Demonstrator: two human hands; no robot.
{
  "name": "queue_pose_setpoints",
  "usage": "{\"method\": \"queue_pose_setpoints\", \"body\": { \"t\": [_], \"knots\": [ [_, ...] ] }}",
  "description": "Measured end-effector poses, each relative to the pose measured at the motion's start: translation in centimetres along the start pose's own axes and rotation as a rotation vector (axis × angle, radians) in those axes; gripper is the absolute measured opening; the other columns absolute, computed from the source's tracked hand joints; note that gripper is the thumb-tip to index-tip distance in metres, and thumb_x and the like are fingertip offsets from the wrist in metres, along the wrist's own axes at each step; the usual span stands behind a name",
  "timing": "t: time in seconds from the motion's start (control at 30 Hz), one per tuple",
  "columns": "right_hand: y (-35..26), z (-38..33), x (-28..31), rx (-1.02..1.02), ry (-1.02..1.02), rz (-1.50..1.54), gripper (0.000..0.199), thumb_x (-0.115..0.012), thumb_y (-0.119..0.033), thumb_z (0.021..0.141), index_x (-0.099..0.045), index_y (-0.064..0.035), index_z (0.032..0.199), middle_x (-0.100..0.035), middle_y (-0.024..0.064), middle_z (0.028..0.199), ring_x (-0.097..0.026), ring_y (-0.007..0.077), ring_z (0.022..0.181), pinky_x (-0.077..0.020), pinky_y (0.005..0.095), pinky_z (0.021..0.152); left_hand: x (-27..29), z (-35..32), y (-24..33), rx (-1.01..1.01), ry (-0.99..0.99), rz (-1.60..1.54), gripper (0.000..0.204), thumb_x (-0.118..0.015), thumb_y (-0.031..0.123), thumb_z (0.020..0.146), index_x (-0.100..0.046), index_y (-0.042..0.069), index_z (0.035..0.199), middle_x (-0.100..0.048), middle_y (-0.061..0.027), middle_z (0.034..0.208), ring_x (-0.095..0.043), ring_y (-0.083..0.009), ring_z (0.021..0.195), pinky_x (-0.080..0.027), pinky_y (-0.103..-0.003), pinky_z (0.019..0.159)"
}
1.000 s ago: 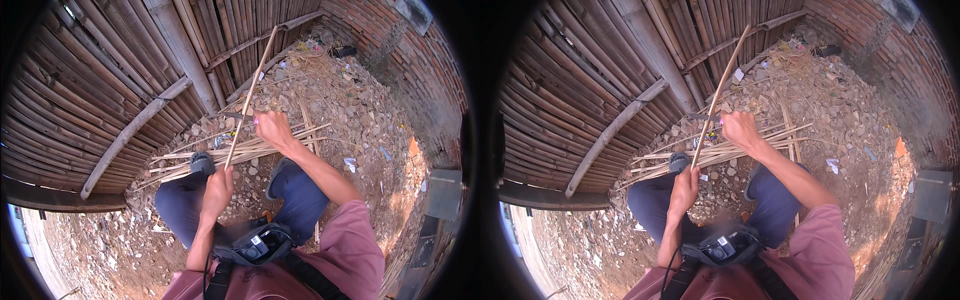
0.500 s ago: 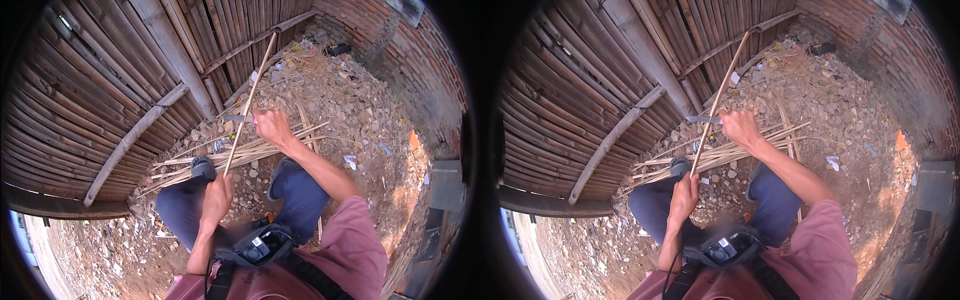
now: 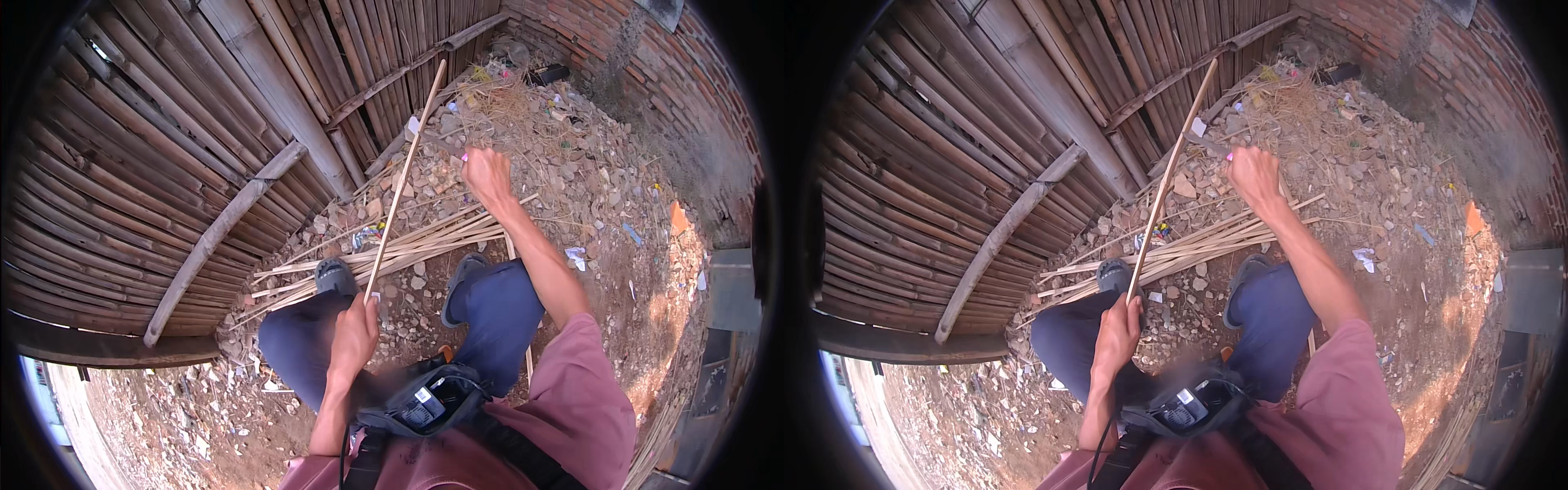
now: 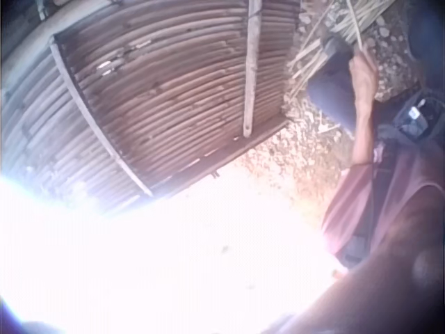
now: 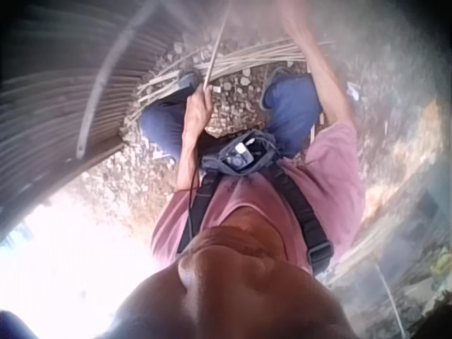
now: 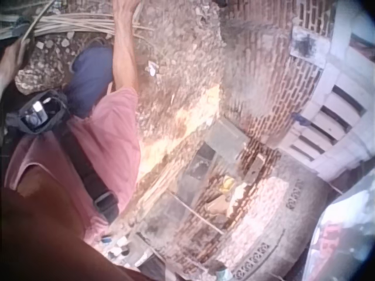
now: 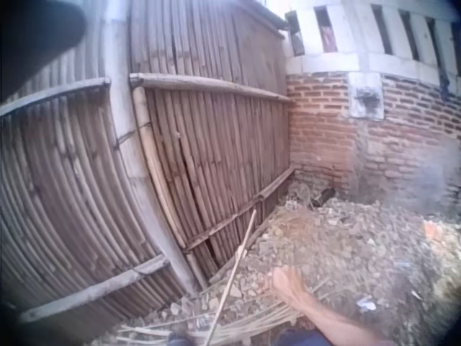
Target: The person shaves bamboo sticks using a small knife, holding the sticks by hand while sitting outdoors near a bamboo structure.
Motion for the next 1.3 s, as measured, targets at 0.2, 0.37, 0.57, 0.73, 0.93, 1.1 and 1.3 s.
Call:
{"method": "queue_pose_setpoints", "body": {
  "t": [0.2, 0.37, 0.57, 0.73, 0.93, 1.1, 1.3],
  "knots": [
    [-2.2, -1.1, 0.8, -0.04, -0.09, 0.256, 0.027, -0.058, -0.004, 0.084, -0.08, -0.0007, 0.1, -0.07, 0.026, 0.07, -0.073, 0.0412, 0.066, -0.0575, 0.0508, 0.063, -0.7, 0.4, -0.9, 0.028, -0.027, -0.077, 0.031, -0.051, 0.024, 0.112, -0.058, -0.004, 0.099, -0.056, -0.0246, 0.068, -0.053, -0.0416, 0.06, -0.045, -0.047, 0.061],
    [-2.4, -1.3, -0.6, -0.165, -0.226, 0.742, 0.03, -0.06, -0.012, 0.092, -0.078, -0.0012, 0.113, -0.07, 0.0152, 0.065, -0.068, 0.0255, 0.056, -0.0519, 0.0393, 0.057, -1.0, 0.2, -0.3, 0.061, -0.069, -0.082, 0.033, -0.052, 0.026, 0.112, -0.056, -0.003, 0.097, -0.057, -0.0245, 0.067, -0.056, -0.0434, 0.061, -0.045, -0.048, 0.062],
    [-5.0, -1.0, -0.2, -0.376, -0.475, 1.279, 0.048, -0.062, -0.03, 0.105, -0.062, -0.0025, 0.144, -0.077, 0.0046, 0.086, -0.034, 0.0021, 0.049, -0.0278, 0.0225, 0.048, -0.5, -0.4, 0.1, 0.107, -0.06, -0.013, 0.034, -0.053, 0.029, 0.112, -0.054, -0.002, 0.097, -0.06, -0.0247, 0.068, -0.062, -0.0477, 0.068, -0.045, -0.052, 0.064],
    [-5.7, -1.1, 0.2, -0.396, -0.537, 1.351, 0.046, -0.069, -0.032, 0.103, -0.066, -0.0011, 0.136, -0.079, 0.0054, 0.098, -0.035, 0.0003, 0.05, -0.0263, 0.0222, 0.047, 0.2, -0.9, 1.2, 0.128, -0.067, 0.093, 0.035, -0.053, 0.032, 0.112, -0.055, 0.0, 0.099, -0.061, -0.0245, 0.068, -0.063, -0.0489, 0.07, -0.045, -0.053, 0.065],
    [-5.4, -1.2, 0.3, -0.427, -0.605, 1.574, 0.04, -0.073, -0.022, 0.101, -0.063, -0.0011, 0.134, -0.08, 0.0092, 0.107, -0.037, -0.002, 0.049, -0.0247, 0.0198, 0.044, 1.3, -1.2, 1.5, 0.093, -0.087, 0.068, 0.033, -0.056, 0.032, 0.111, -0.057, 0.0, 0.102, -0.06, -0.0206, 0.065, -0.062, -0.0403, 0.064, -0.046, -0.05, 0.064],
    [-5.8, -1.1, 1.3, -0.344, -0.604, 1.635, 0.047, -0.074, -0.02, 0.1, -0.057, -0.0006, 0.139, -0.08, 0.0123, 0.108, -0.035, -0.0022, 0.048, -0.0238, 0.0198, 0.044, 2.8, -0.4, 2.7, 0.081, -0.018, -0.037, 0.032, -0.065, 0.031, 0.107, -0.062, 0.0, 0.114, -0.063, -0.0119, 0.07, -0.06, -0.021, 0.063, -0.049, -0.04, 0.065],
    [-6.9, -1.3, 1.8, -0.273, -0.546, 1.594, 0.049, -0.077, -0.027, 0.098, -0.059, -0.002, 0.137, -0.081, 0.0129, 0.102, -0.039, -0.0006, 0.048, -0.0277, 0.021, 0.044, 2.8, 2.8, 3.9, -0.049, -0.094, -0.216, 0.038, -0.067, 0.025, 0.107, -0.059, -0.003, 0.13, -0.072, -0.0088, 0.094, -0.071, -0.0144, 0.075, -0.057, -0.03, 0.066]
  ]
}}
Point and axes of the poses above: each hand's wrist, its own z-axis towards the middle knuckle, its own x-axis out of the back of the hand, y = z × x, the point moved 3 cm from there along z, towards the middle knuckle
